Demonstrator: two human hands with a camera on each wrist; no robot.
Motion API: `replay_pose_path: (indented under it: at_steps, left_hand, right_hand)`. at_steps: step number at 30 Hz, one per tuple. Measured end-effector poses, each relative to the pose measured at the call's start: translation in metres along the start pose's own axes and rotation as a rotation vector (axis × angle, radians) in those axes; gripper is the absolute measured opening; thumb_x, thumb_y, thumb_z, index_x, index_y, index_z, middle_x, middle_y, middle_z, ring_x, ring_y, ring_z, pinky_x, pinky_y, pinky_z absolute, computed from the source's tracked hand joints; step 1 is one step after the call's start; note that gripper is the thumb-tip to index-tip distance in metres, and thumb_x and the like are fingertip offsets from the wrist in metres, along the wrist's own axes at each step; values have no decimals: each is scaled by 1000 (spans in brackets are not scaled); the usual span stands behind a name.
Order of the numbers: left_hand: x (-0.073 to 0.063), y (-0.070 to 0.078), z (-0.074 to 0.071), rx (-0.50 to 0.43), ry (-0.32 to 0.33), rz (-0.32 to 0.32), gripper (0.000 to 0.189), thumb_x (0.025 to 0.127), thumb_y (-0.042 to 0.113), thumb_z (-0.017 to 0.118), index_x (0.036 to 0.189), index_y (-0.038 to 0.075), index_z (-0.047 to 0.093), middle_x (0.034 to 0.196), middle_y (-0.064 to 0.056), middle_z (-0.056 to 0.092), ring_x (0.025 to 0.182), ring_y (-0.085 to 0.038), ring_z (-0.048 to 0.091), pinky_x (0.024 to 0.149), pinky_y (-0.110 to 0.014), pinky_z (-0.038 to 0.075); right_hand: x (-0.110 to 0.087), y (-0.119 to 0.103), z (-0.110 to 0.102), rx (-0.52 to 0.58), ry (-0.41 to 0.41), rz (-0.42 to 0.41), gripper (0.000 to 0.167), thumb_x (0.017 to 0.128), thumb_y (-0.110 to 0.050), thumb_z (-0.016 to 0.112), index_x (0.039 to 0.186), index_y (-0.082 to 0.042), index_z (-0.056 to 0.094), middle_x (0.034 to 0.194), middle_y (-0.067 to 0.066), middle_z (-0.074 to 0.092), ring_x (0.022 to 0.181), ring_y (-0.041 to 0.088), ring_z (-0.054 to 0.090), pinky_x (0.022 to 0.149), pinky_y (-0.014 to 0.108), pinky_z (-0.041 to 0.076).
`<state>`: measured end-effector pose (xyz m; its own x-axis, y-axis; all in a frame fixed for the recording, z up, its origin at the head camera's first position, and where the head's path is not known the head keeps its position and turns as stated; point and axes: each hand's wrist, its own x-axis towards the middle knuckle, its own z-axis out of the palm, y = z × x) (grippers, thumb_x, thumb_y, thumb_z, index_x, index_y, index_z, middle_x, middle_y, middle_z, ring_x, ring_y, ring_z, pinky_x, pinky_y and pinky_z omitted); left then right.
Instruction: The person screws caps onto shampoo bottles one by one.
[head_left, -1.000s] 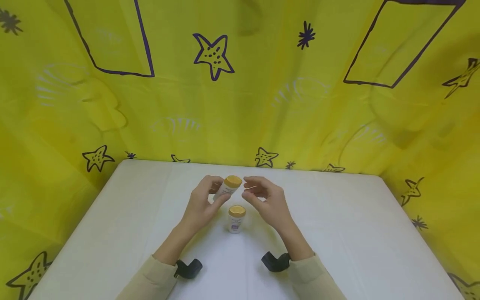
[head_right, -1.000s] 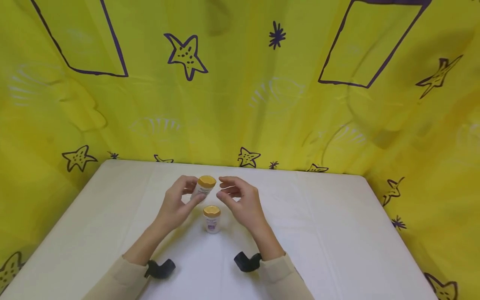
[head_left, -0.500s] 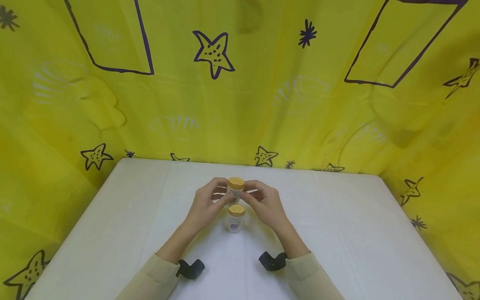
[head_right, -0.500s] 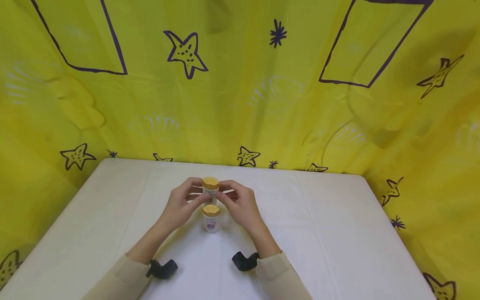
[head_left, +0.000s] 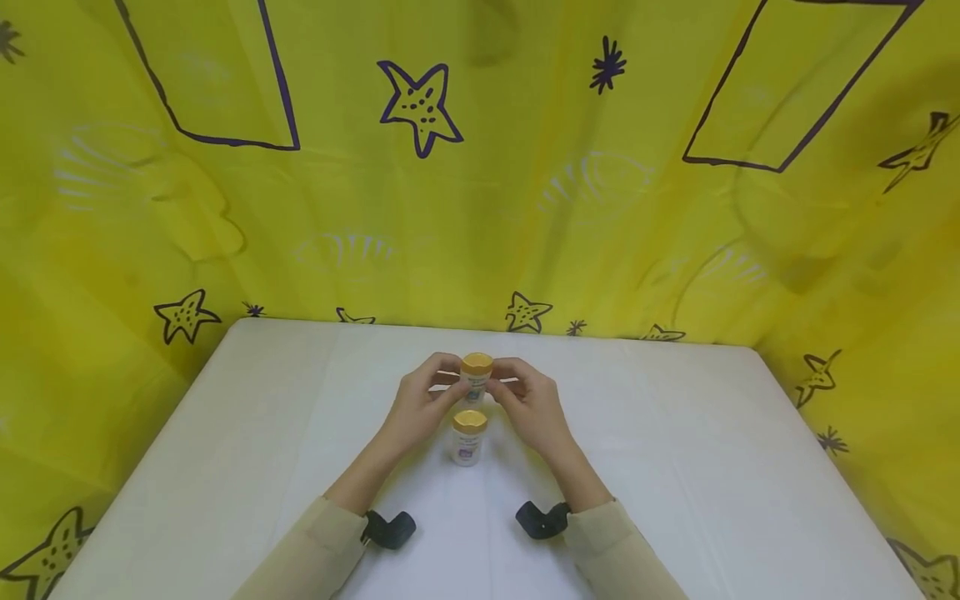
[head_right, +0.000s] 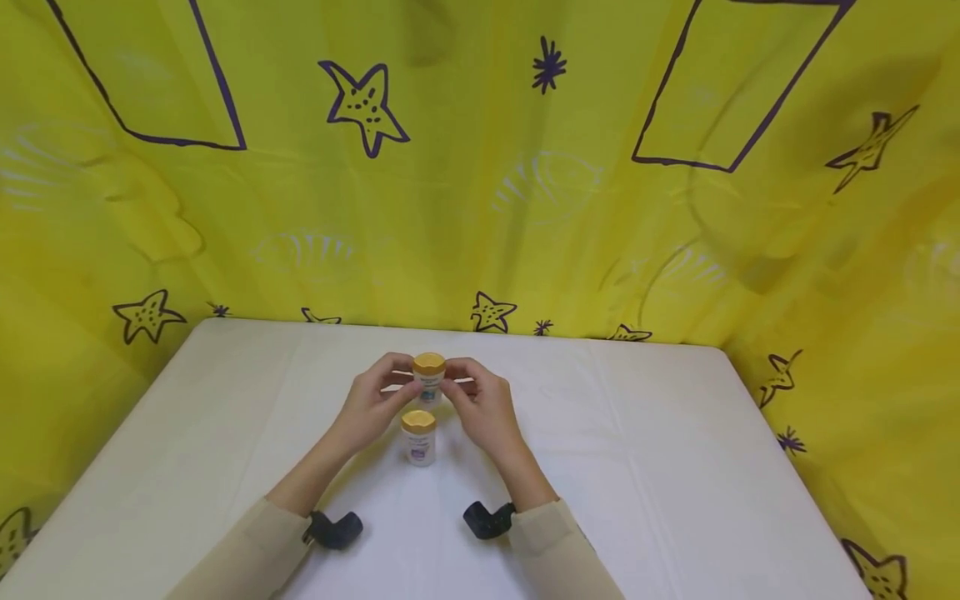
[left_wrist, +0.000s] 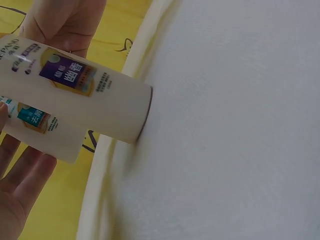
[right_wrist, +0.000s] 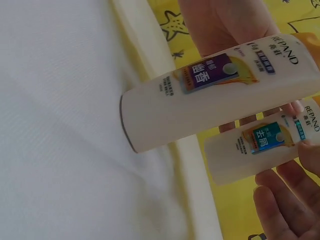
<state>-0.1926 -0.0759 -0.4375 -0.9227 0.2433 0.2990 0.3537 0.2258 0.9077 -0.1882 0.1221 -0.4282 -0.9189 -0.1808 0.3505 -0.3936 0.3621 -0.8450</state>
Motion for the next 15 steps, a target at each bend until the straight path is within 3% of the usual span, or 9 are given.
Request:
replay_pose_path:
  at_steps: [9,15]
  left_hand:
    - [4,-9,4,-19,-11,-54,28,96,15,67,122,8,57,124,-11,64,114,-32,64,93,-41,56]
    - [5,-4,4,-14,-18,-112,29,97,9,64,124,2,55,128,-17,62,118,-38,61,96,-46,54]
  right_hand:
    - [0,7,3,40,-21,85,25,100,-23,61,120,-10,67,121,7,70,97,24,73,79,36,60]
    - [1,11,4,51,-54,97,26,101,-20,59,123,-8,66,124,11,68,101,29,72,82,38,60]
